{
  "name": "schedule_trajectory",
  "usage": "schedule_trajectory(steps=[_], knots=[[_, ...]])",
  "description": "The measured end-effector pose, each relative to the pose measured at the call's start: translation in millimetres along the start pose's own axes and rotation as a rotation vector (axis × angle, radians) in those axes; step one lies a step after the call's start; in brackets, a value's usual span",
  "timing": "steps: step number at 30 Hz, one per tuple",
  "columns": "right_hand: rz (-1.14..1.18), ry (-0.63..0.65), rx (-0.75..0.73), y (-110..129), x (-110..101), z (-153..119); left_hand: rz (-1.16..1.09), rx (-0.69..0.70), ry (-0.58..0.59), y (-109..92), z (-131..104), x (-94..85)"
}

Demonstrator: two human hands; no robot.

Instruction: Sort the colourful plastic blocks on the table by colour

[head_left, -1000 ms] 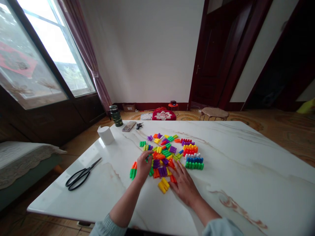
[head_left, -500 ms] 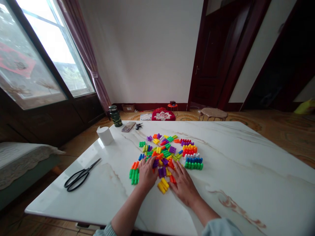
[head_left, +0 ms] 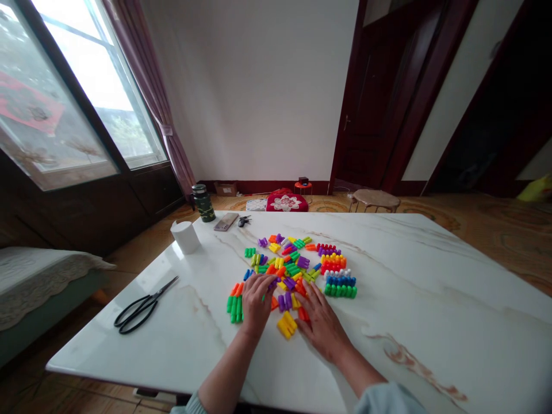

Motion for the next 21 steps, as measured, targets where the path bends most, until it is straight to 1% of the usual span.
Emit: schedule_trajectory(steps=[5, 10, 12, 14, 18, 19, 21], knots=[[0.003, -0.004, 0.004, 0, 0, 0, 0.021, -0.023, 0.085, 14, -1, 6.6], [0.010, -0.021, -0.008, -4, 5, 0, 0.032, 0.003, 0.120, 10, -1, 13.2], [0.026, -0.031, -0.006, -5, 5, 2, 0.071, 0.037, 0.142, 8, -1, 16.3], [0.053, -0.039, 0.012, -5, 5, 6, 0.209, 0.109, 0.160, 6, -2, 19.2], [0.110, -0.089, 0.088, -3, 5, 20, 0.631, 0.273, 0.198, 4, -3, 26.3], [0.121, -0.115, 0.101, -1, 6, 23, 0.701, 0.294, 0.203, 4, -4, 27.3], [0.133, -0.173, 0.109, 2, 7, 26, 0.770, 0.313, 0.200, 2, -5, 27.5]])
Point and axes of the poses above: each hand's wrist, its own z-axis towards the middle knuckle, its own x-axis out of the palm, y = z × x, the point moved 6 cm from there along z, towards the middle knuckle, and after that the axes turned 1 degree about -z, right-handed, at the moved point
